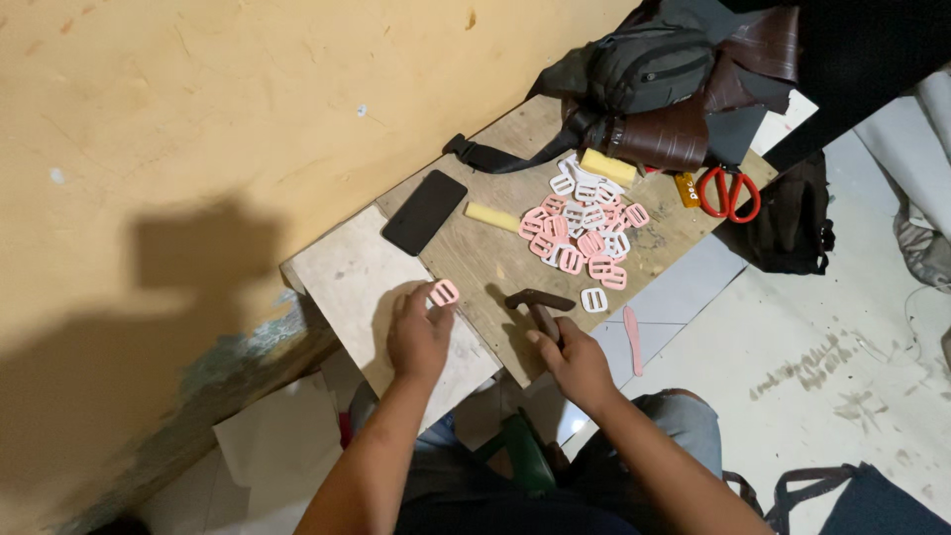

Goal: The person uses a hammer to separate interlocked pink and white plastic buckles on a wooden workbench. They pick up pairs of buckles, position them on the bench, and strike them with the hammer to separate the components, then place the separated pieces aside.

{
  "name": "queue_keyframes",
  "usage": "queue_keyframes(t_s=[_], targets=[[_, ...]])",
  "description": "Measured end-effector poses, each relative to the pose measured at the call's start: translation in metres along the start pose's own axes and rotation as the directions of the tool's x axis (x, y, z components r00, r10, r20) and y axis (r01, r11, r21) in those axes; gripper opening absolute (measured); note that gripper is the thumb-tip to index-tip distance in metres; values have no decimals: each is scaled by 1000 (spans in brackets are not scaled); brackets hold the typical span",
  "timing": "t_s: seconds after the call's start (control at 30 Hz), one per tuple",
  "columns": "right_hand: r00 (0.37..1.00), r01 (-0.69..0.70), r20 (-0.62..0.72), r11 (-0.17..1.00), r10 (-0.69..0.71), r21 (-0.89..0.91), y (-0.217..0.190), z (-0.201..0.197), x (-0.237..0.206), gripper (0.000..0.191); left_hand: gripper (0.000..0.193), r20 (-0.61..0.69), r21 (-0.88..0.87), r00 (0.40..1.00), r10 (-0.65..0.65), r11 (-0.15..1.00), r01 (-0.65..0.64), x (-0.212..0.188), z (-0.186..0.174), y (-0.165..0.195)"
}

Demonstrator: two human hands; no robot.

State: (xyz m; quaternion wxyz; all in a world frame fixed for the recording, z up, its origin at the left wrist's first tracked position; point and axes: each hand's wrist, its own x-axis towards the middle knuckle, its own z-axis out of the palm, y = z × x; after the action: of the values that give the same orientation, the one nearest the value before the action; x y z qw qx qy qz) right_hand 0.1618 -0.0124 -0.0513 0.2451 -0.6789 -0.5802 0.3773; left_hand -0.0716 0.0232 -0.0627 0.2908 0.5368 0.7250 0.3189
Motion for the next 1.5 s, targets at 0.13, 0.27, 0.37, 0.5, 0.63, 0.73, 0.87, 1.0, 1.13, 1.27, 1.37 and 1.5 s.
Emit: queue_keyframes(t_s=[0.13, 0.27, 0.37, 0.5, 0.63, 0.73, 0.87, 1.0, 1.13, 1.27, 1.37, 1.5], targets=[[994, -67, -53, 919, 95, 389, 8, 6, -3, 32, 65, -36, 190, 991, 131, 974, -122, 14, -7, 1], [937, -20, -337, 976, 94, 217, 15, -2, -2, 32, 53, -59, 209, 852, 520, 841, -498, 6, 22, 19], [836, 216, -513, 976, -195, -19, 16, -22, 7, 41, 37, 213, 12, 879, 426, 899, -438, -15, 45, 28], [923, 39, -382, 998, -51, -40, 10, -44, 21, 57, 32, 223, 80, 874, 433, 885, -459, -24, 49, 28], [936, 32, -342, 990, -77, -135, 13, -45, 27, 48, 30, 180, 50, 851, 493, 859, -509, -29, 29, 20], [912, 93, -385, 985, -142, -143, 19, -39, 29, 33, 29, 132, 120, 844, 519, 837, -534, -37, 18, 14], [967, -17, -250, 987, 57, 161, 14, -30, 28, 32, 28, 85, -6, 855, 511, 859, -513, -31, 12, 7], [995, -44, -59, 885, 80, 464, -14, -7, 29, 29, 37, 149, -32, 857, 493, 869, -495, -21, 5, 4], [999, -42, 8, 857, 45, 514, -38, 21, 31, 30, 54, 155, -25, 830, 536, 842, -540, -24, -1, 4], [999, -25, -15, 916, 33, 401, -44, 27, 30, 32, 48, 198, -4, 833, 517, 850, -527, -25, 0, 2], [1000, -2, -18, 972, 6, 237, -37, 10, 19, 36, 43, 183, -20, 840, 512, 856, -517, -23, 3, -3], [997, -27, 68, 994, 20, 110, -23, -5, -10, 48, 47, 186, -23, 864, 468, 881, -473, -21, 10, -10]])
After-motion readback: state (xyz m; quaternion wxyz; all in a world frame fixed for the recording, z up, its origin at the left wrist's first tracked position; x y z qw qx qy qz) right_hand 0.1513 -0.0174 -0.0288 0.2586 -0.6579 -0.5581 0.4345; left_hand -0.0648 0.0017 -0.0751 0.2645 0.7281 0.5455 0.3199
